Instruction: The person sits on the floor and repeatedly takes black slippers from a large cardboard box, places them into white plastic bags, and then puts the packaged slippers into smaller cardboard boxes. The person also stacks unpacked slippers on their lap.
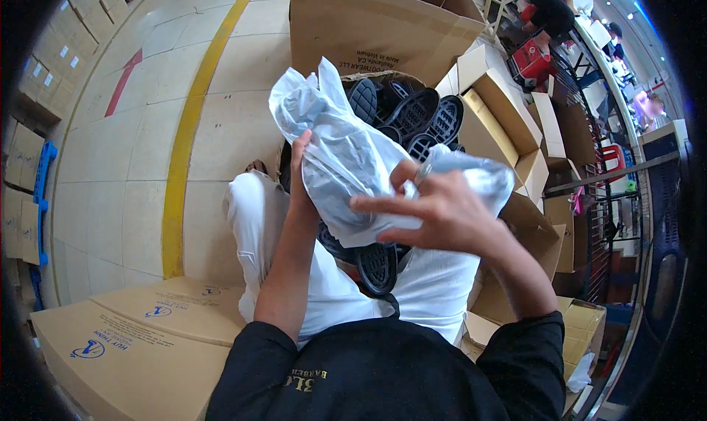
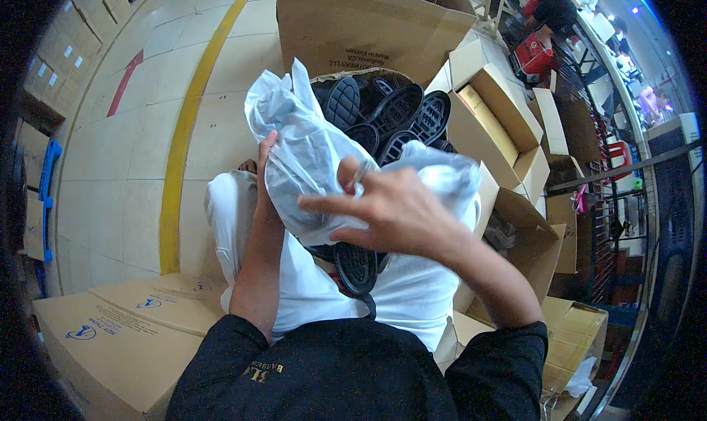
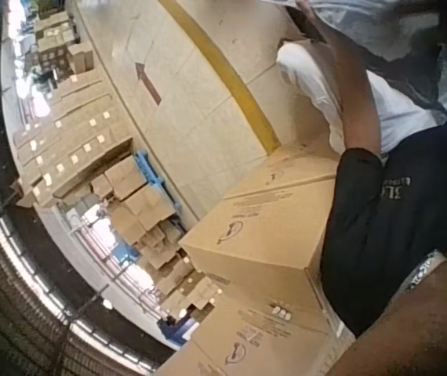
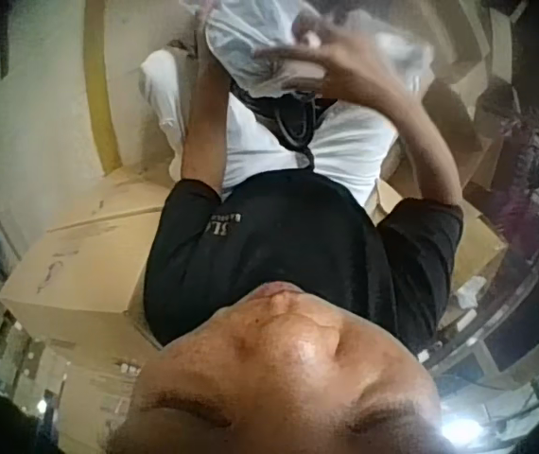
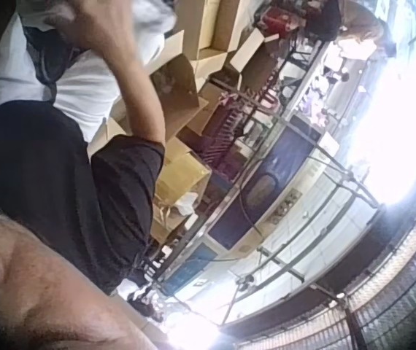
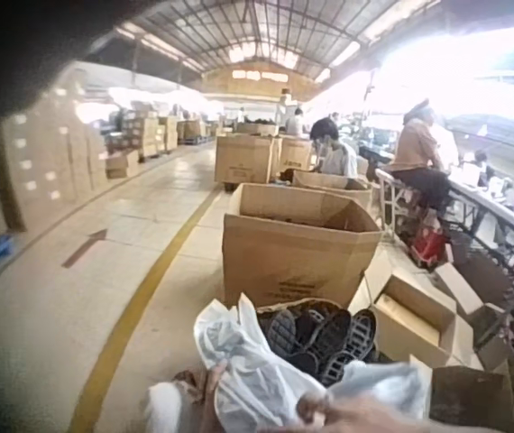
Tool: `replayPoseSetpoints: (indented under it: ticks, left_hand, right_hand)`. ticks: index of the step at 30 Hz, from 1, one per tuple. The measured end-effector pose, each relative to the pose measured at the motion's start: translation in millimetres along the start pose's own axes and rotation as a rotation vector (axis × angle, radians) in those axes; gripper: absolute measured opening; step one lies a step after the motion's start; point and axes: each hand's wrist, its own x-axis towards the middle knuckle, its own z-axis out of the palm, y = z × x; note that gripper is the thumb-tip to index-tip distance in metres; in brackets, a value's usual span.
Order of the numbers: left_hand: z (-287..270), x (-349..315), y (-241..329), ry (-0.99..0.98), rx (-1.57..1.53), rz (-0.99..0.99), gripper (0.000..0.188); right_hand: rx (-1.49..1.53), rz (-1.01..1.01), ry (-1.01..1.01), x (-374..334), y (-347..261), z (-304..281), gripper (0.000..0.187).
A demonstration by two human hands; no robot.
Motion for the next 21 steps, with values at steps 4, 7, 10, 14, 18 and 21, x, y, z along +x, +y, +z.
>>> replayPoseSetpoints:
  ticks: [4,7,10,14,18,21]
  left_hand:
    - [-51,24,-24,0.093,0.077,-0.001,0.05]
    - [11,0,-21,0.082,0.1,-0.116,0.052]
    - [12,-7,-19,0.009,0.023,-0.215,0.053]
    - [11,-4,-27,0.048,0.048,-0.235,0.051]
    - [10,1,-36,0.031,0.051,-0.317,0.052]
    - [6,3,-39,0.013,0.07,-0.331,0.056]
  right_hand:
    - [-0.119,-0.031,-0.057,-10,-10,18,0.042]
    - [-0.02,0.042,-0.149,-24,-11,11,0.044]
    - [-0.124,0.069,-0.261,-30,-26,4,0.046]
    - [-0.095,0.023,-0.259,-37,-31,17,0.047]
    - [-0.198,-0.133,-0.019,-44,-24,35,0.047]
    - [-0.321,-0.205,0.194,-50,-23,42,0.043]
